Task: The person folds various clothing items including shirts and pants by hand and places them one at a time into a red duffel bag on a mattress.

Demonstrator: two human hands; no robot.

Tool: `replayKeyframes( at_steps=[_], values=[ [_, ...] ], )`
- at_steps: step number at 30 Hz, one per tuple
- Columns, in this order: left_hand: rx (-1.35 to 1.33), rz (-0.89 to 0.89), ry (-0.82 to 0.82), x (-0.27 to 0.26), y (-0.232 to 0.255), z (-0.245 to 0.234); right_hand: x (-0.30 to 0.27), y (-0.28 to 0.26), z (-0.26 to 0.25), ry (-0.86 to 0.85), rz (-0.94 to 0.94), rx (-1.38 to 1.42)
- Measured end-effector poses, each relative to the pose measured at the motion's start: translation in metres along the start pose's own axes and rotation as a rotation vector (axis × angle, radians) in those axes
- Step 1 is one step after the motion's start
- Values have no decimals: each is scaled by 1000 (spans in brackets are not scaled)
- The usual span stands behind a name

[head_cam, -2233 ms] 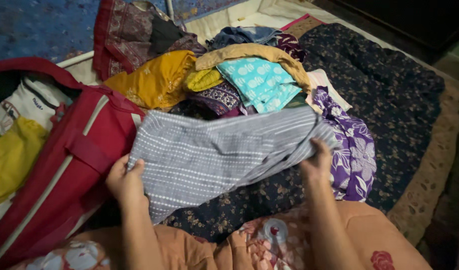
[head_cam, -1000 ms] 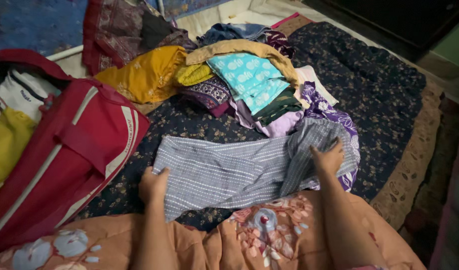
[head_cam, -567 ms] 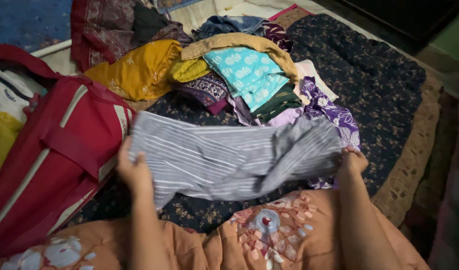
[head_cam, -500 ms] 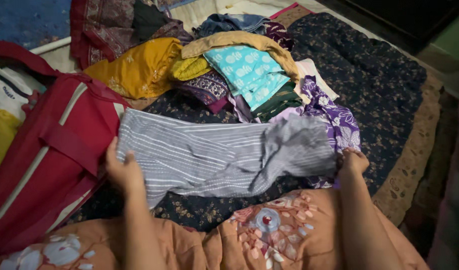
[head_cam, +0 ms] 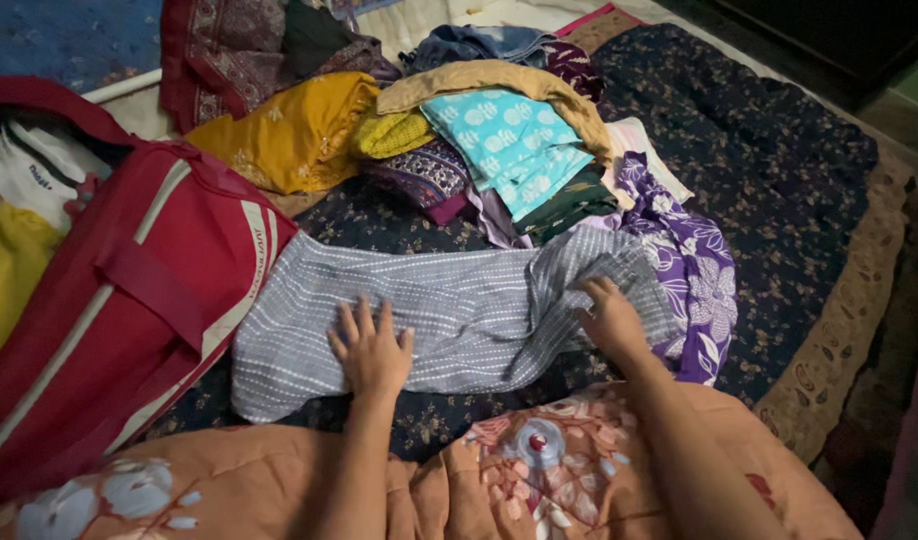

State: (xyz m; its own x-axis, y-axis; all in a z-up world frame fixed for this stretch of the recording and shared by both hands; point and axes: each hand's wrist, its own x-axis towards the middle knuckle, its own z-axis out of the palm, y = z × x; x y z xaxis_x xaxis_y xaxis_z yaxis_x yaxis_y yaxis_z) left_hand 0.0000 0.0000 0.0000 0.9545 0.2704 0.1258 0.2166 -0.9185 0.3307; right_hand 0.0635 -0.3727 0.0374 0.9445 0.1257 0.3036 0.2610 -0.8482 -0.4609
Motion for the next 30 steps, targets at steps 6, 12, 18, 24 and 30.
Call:
replayKeyframes(
  at_steps=[6, 12, 18, 24, 30],
  values=[
    [57, 52, 0, -3, -17, 33, 12, 32, 16, 319, 161, -152],
    [76, 61, 41, -5, -17, 38, 22, 96, 13, 369, 440, -83],
    [106, 67, 31, -4, -17, 38, 22, 96, 10, 319, 426, -102],
    [133, 74, 12, -4, -18, 38, 22, 101, 12, 250, 340, -27],
    [143, 84, 0, -4, -19, 39, 19, 87, 10, 243, 86, 15]
  ],
)
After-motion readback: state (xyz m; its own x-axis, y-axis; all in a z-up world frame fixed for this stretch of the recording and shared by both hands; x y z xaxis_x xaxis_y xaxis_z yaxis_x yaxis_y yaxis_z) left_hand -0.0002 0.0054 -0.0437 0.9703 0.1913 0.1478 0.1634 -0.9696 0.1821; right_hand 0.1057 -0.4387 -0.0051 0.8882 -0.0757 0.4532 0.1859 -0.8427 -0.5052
